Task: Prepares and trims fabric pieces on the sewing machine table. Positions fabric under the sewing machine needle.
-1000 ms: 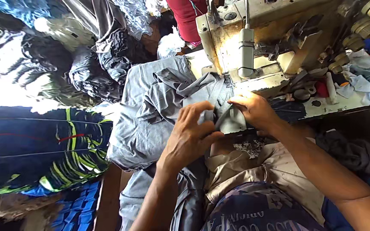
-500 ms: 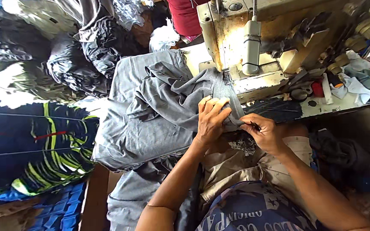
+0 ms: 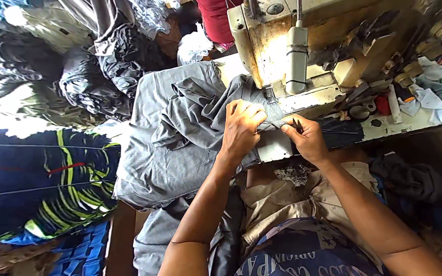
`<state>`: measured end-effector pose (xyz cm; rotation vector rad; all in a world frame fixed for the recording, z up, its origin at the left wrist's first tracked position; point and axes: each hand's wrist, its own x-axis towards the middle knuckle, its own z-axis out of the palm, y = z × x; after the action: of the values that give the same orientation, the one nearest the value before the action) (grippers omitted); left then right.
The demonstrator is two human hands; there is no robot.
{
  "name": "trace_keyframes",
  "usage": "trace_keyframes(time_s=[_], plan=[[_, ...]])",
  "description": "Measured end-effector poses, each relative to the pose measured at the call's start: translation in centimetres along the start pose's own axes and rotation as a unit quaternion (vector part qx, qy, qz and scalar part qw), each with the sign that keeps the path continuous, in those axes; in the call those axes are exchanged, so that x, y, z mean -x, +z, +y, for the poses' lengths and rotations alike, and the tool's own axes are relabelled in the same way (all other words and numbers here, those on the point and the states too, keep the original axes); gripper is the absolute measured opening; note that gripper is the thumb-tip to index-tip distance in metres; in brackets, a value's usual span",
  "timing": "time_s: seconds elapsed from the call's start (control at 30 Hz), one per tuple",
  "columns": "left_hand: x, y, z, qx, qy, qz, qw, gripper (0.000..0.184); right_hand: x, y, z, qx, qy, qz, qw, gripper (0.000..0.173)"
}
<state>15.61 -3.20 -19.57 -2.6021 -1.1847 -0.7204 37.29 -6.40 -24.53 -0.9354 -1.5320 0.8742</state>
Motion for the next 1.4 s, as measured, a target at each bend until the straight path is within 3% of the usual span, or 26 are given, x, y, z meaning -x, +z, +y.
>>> trace_keyframes(time_s=[0.17, 0.27, 0.37, 0.47, 0.57, 1.07, 1.4], plan=[[0.7, -1.7, 0.8, 0.042, -0.040, -0.065, 0.996, 0.027, -0.3, -0.3, -0.9, 0.057, -0.015, -0.025, 0.998, 0.012], [0.8, -0.7, 2.2, 0.030, -0.082, -0.003, 0.996, 0.048, -0.4, -0.4, -1.4, 0.059, -0.035, -0.022, 0.997, 0.012], [0.6, 2.3, 2.9, 0.031, -0.058, 0.097, 0.993, 0.038, -0.6, -0.3, -1.9, 0.049, -0.048, -0.005, 0.998, 0.009], [-0.1, 3.9, 2.2, 0.061, -0.037, 0.128, 0.989, 0.031, -1.0, -0.2, -2.3, 0.032, -0.064, 0.013, 0.997, 0.007], [-0.6, 3.3, 1.1, 0.058, -0.023, 0.114, 0.992, 0.024, -1.2, -0.4, -2.3, -0.004, -0.063, 0.020, 0.998, 0.006], [-0.3, 1.4, -0.7, 0.004, 0.009, 0.033, 0.999, 0.026, 0.1, -0.3, -0.1, -0.028, -0.017, 0.014, 0.999, 0.011], [-1.7, 1.7, -1.7, -0.014, -0.048, 0.034, 0.998, 0.028, -2.0, 1.2, -0.1, 0.002, -0.008, 0.040, 0.999, 0.011]])
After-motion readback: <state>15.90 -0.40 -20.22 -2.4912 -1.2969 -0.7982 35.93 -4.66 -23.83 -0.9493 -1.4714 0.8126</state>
